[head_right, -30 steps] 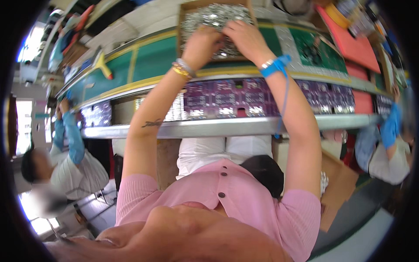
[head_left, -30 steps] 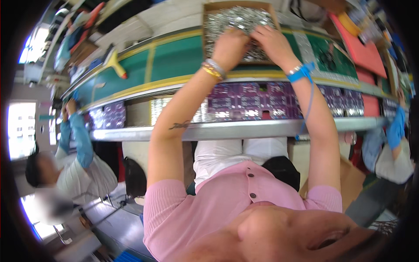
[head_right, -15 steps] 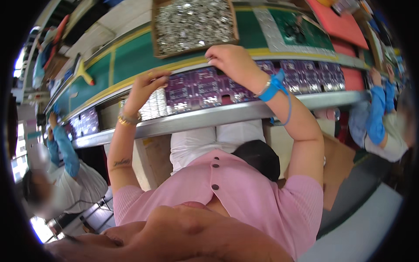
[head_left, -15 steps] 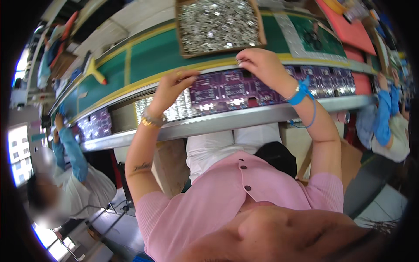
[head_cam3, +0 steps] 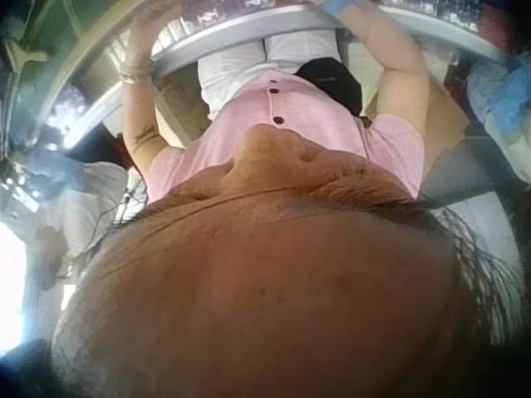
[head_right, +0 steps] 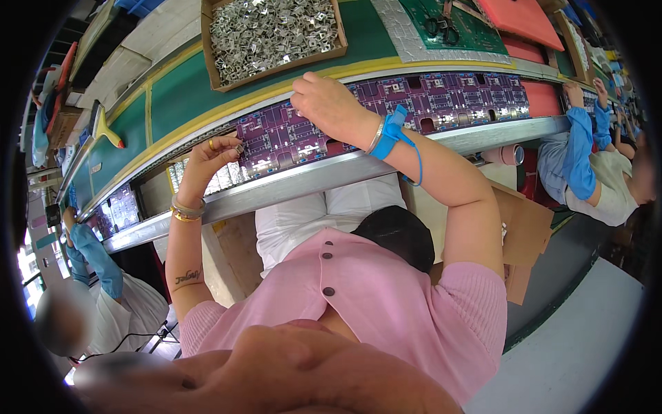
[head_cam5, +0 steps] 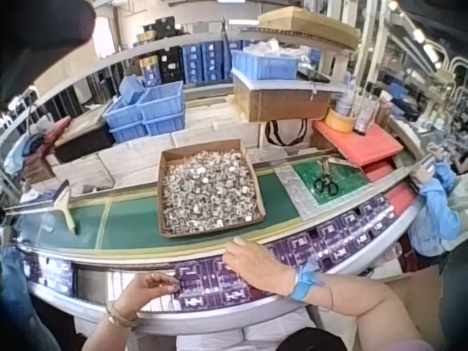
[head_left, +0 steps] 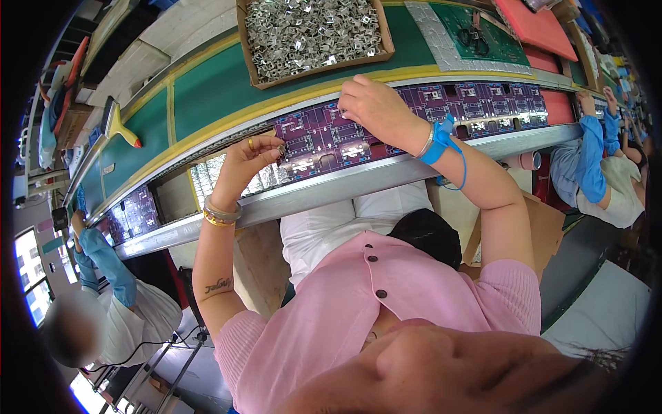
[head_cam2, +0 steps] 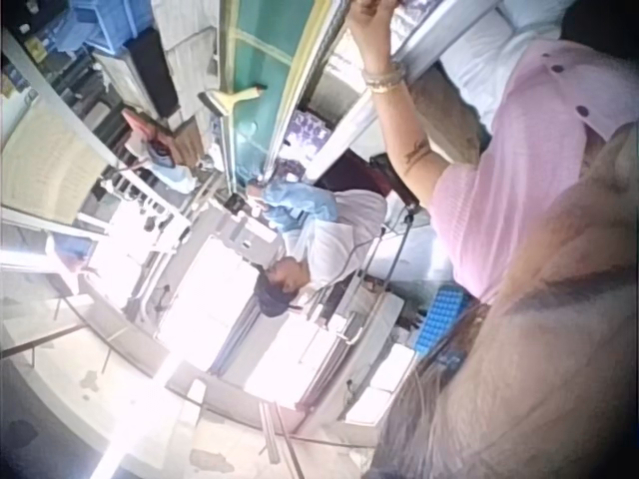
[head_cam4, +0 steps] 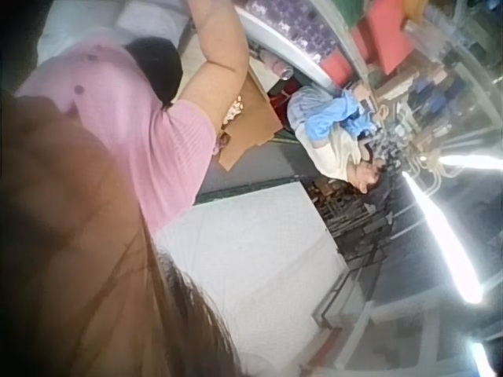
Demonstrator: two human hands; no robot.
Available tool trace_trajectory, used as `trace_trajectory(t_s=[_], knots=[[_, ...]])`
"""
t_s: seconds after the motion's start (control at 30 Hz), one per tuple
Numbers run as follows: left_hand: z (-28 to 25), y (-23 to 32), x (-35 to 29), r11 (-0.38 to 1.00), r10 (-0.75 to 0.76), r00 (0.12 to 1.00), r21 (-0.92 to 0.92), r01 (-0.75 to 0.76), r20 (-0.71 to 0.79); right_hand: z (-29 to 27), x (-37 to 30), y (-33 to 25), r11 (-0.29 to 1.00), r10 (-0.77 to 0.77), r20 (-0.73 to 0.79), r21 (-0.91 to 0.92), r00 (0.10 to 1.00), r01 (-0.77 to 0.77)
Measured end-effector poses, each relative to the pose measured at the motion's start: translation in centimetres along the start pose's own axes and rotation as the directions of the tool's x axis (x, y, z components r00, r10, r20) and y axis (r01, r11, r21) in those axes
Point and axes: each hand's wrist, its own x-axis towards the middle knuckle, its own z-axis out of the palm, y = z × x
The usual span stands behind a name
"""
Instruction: Assembling electronic components onto printed circuit boards at a production station.
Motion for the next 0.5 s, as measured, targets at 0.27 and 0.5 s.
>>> trace_trajectory(t_s=[0.27,0.5], knots=[[0.1,-0.1,0.0,1.000,-0.016,0.999,0.011,0.016,-0.033,-2.4,2.1,1.8,0.997,0.078,-0.190,0.005,0.979,-0.078],[2.6,1.3,1.8,0.998,0.015,1.000,0.063,-0.014,-0.014,-2.9,6.3,7.1,0.963,-0.201,-0.251,-0.229,0.947,0.144]])
